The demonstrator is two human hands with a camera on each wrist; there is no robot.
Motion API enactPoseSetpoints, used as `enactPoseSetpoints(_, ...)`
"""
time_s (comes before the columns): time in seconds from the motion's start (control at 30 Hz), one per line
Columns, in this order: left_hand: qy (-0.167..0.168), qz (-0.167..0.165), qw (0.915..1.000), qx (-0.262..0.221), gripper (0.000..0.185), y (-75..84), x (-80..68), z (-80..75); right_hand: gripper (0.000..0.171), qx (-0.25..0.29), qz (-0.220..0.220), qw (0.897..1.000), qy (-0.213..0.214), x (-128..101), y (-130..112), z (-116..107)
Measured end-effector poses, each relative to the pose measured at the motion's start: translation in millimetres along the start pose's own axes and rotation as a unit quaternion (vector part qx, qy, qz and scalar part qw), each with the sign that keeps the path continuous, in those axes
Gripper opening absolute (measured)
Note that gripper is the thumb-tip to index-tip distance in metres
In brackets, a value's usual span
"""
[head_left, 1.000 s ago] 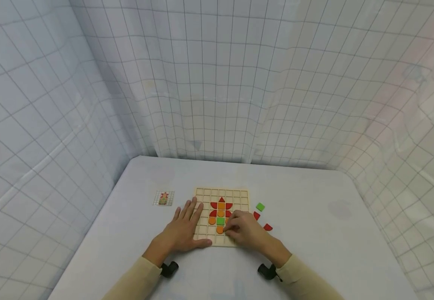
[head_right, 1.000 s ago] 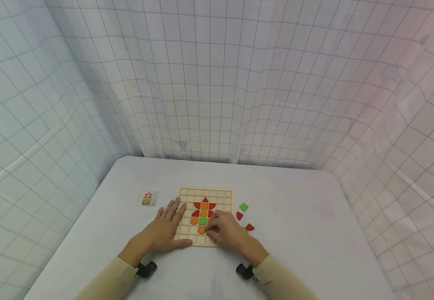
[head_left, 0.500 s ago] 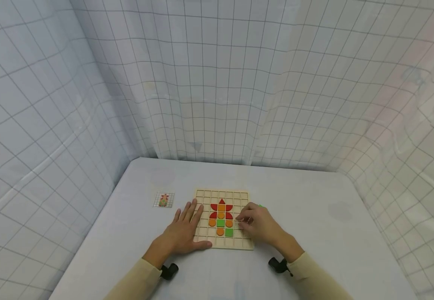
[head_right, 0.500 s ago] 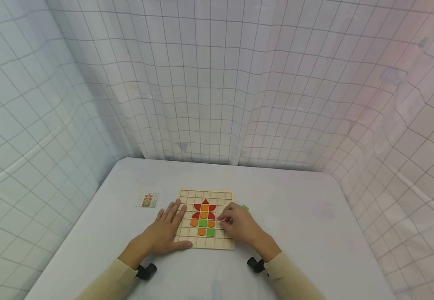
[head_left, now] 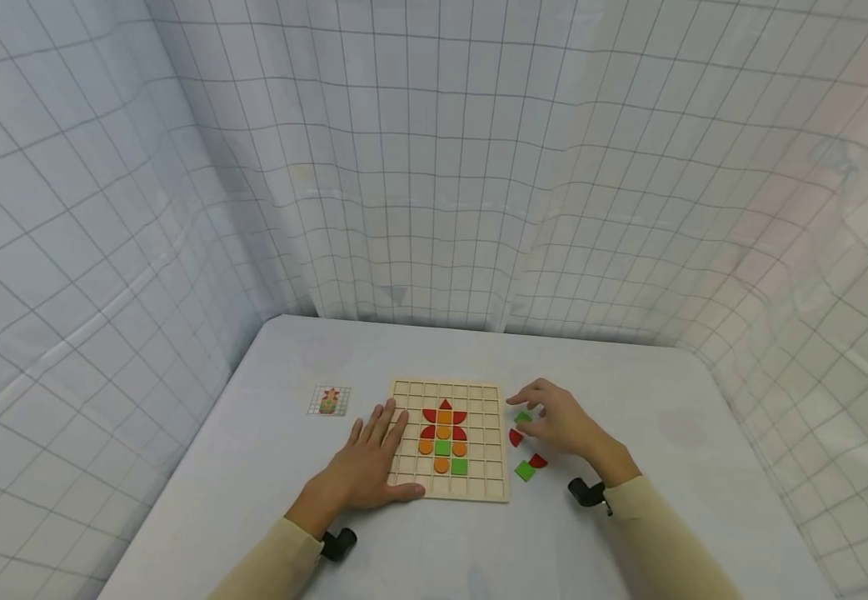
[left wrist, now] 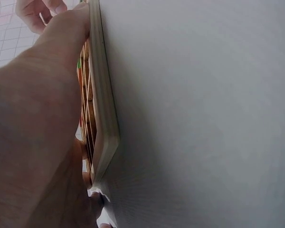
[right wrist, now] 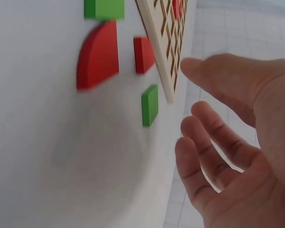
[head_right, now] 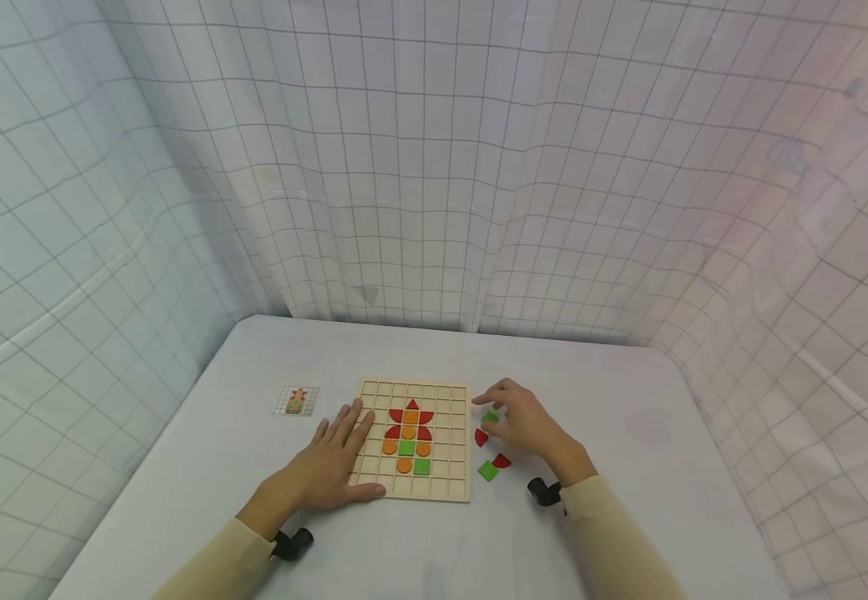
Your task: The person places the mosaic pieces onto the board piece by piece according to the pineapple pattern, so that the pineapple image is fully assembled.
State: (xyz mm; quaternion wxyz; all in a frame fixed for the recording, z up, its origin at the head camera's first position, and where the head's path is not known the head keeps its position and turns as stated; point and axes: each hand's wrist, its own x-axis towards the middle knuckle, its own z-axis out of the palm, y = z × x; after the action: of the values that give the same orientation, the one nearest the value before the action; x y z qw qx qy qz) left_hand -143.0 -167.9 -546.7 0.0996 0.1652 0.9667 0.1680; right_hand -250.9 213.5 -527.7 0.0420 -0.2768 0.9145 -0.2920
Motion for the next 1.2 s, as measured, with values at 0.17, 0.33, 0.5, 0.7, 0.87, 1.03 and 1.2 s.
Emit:
enactPoseSetpoints(0.17, -0.001, 0.0, 1.0, 0.001, 0.132, 0.7, -0.6, -0.7, 0.048, 0.001, 0.02, 0.999, -0.04, 5, 17, -3)
enactPoseSetpoints(0.33, -0.002, 0.001, 1.0, 0.002, 0.132, 1.3, -0.7, -1.0, 0.05, 0.0, 0.032, 0.997, -0.071, 6, 23, -5)
enactPoseSetpoints(0.5, -0.002, 0.0, 1.0, 0.007, 0.131, 1.8, -0.7, -1.3, 0.04, 0.003, 0.02, 0.997, -0.076, 6, 22, -6)
enactPoseSetpoints(0.7, -0.001, 0.0, 0.9999, 0.01, 0.131, 1.2, -0.4, -0.4, 0.028, 0.012, 0.022, 0.997, -0.078, 5, 21, -6)
enactPoseSetpoints(0.87, 0.001, 0.002, 1.0, 0.009, 0.131, 0.8, 0.1, 0.0, 0.025, 0.015, 0.018, 0.997, -0.078, 4, 24, -5)
enactPoseSetpoints(1.03, 0.001, 0.002, 0.9999, 0.01, 0.131, 0.6, -0.1, 0.3, 0.023, 0.022, 0.008, 0.997, -0.077, 3, 28, -3)
enactPoseSetpoints(1.2, 0.0, -0.001, 0.9999, 0.011, 0.131, 0.8, 0.1, 0.4, 0.02, 0.016, -0.005, 0.998, -0.063, 2, 30, -3)
